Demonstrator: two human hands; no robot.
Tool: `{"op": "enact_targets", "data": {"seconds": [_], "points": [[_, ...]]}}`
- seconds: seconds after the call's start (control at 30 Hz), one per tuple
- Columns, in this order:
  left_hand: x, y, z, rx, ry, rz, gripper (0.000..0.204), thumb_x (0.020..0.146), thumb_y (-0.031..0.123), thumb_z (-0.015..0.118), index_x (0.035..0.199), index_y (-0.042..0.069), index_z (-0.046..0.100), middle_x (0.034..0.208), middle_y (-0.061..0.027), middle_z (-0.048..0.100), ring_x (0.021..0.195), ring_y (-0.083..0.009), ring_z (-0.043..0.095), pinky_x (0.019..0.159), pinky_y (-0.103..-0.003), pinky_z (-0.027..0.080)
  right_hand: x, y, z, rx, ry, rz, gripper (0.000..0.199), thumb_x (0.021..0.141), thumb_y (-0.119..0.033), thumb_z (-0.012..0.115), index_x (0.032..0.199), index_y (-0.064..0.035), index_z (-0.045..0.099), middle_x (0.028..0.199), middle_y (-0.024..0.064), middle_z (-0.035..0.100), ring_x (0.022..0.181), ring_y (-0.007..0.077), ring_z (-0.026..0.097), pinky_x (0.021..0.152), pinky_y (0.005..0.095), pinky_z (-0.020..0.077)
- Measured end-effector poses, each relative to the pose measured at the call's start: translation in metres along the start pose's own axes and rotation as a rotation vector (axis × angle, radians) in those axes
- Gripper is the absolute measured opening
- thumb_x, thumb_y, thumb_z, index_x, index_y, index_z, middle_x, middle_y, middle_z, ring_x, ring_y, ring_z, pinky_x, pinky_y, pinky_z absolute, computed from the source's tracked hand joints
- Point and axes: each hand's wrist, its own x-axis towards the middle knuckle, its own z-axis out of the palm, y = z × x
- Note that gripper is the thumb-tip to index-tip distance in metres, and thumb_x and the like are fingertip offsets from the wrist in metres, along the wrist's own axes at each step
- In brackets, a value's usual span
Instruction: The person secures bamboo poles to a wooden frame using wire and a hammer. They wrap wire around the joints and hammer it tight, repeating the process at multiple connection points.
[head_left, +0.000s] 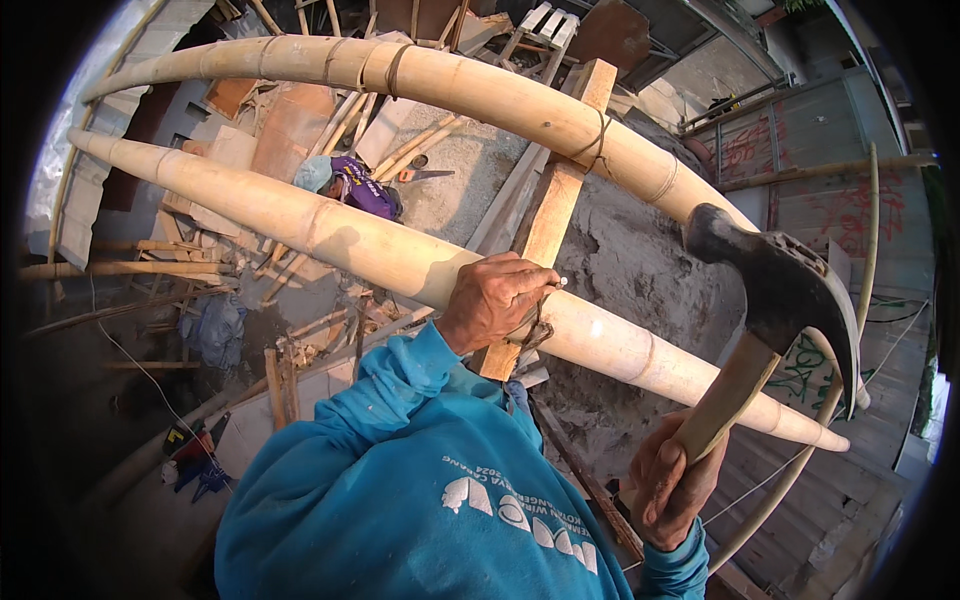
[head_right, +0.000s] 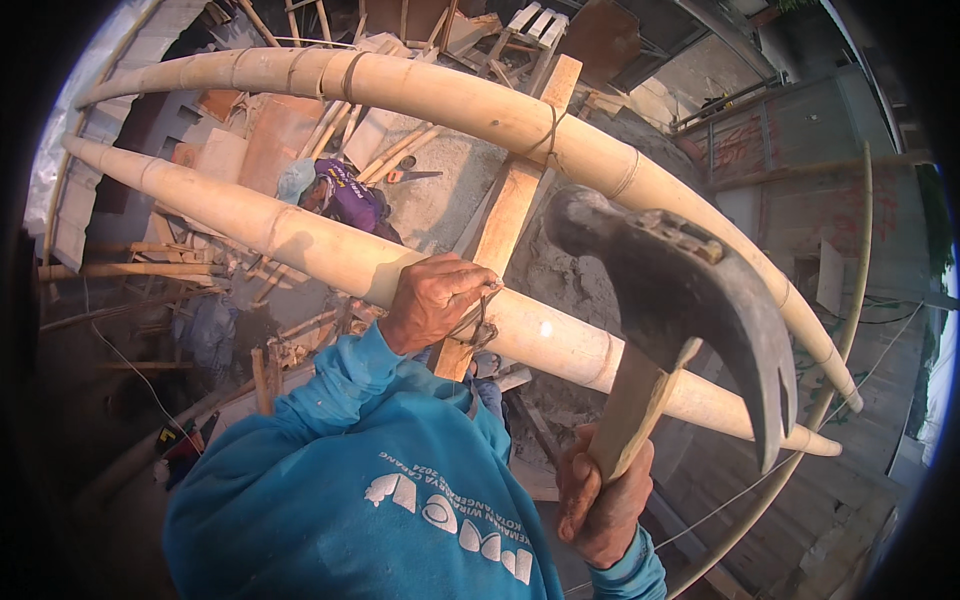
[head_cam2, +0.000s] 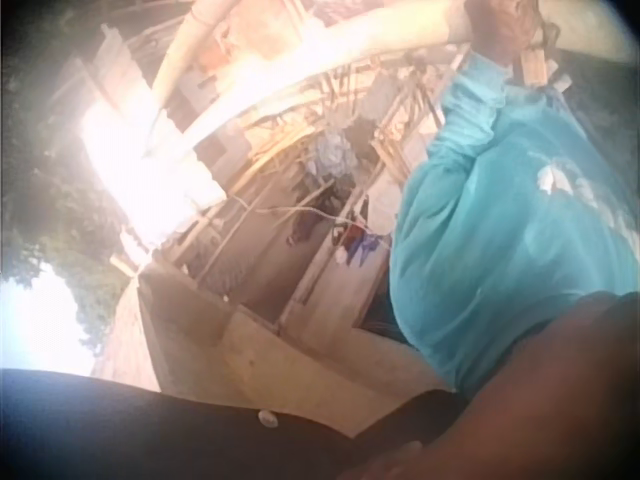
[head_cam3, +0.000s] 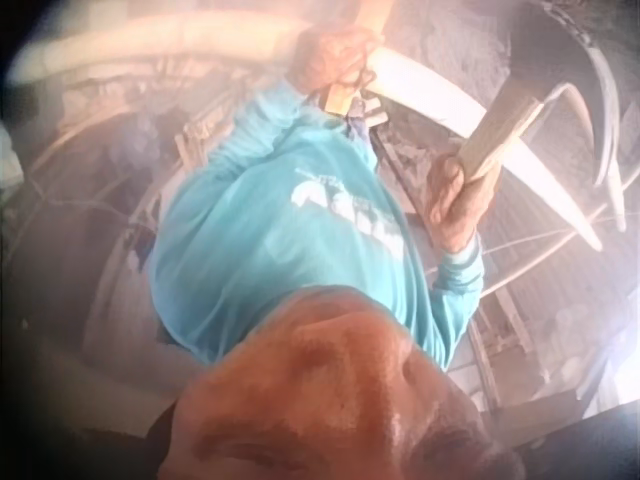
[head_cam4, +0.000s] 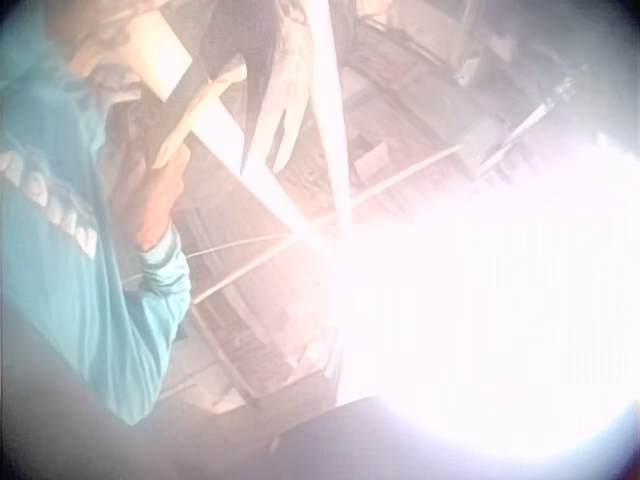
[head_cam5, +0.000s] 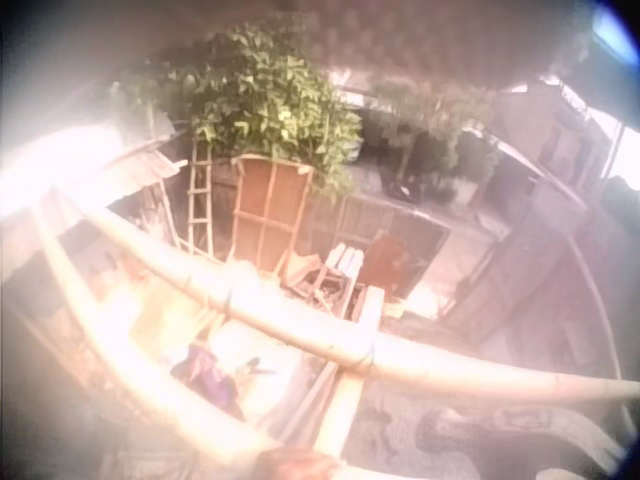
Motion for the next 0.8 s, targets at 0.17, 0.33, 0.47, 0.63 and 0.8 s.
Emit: {"op": "enact_targets", "data": {"seconds": [0.17,0.33,0.47,0.63,0.8], "points": [[-0.001,-0.001,0.001,0.010,0.003,0.031,0.018,0.081,0.003,0.073,0.099,0.004,0.072,0.090,-0.0111,0.073,0.078,-0.0290,0.068,0.069,-0.038,0.054,0.027,0.029,-0.001,-0.770,-0.194,-0.207,0.014,0.095,-0.004,0.053,0.106,0.0025,0.048,0.068,0.0212,0.060,0.058,0.0399,0.062,0.052,0.0471,0.0463],[-0.001,-0.001,-0.003,0.014,0.005,0.039,0.020,0.080,0.002,0.072,0.100,0.004,0.071,0.087,-0.0112,0.072,0.077,-0.0289,0.068,0.069,-0.038,0.054,0.010,-0.003,-0.002,-0.522,-0.096,-0.125,0.011,0.096,-0.007,0.056,0.102,-0.0004,0.049,0.064,0.0101,0.057,0.052,0.0220,0.059,0.046,0.0380,0.0434],[0.002,0.001,0.000,0.015,0.011,0.056,0.019,0.080,0.002,0.073,0.099,0.004,0.071,0.087,-0.0108,0.072,0.077,-0.0287,0.067,0.069,-0.039,0.054,0.001,0.031,-0.002,0.264,-0.100,-0.250,0.016,0.093,-0.012,0.060,0.102,-0.0019,0.050,0.060,0.0086,0.054,0.047,0.0161,0.052,0.040,0.0311,0.0363],[-0.005,0.008,-0.004,0.064,-0.001,0.034,0.018,0.080,0.003,0.074,0.097,0.005,0.072,0.087,-0.0088,0.073,0.078,-0.0275,0.068,0.070,-0.038,0.055,0.021,0.035,0.001,-0.712,-0.247,-0.168,0.011,0.098,-0.008,0.055,0.101,-0.0007,0.047,0.059,0.0099,0.055,0.054,0.0192,0.063,0.046,0.0344,0.0427],[-0.006,-0.001,-0.002,0.055,0.011,0.050,0.018,0.081,0.008,0.074,0.099,0.005,0.075,0.091,-0.0074,0.074,0.082,-0.0242,0.069,0.073,-0.036,0.057,-0.007,0.017,0.003,-0.128,-0.001,-0.307,0.018,0.099,-0.016,0.060,0.101,-0.0028,0.048,0.060,0.0056,0.053,0.049,0.0118,0.052,0.042,0.0283,0.0365]]}}
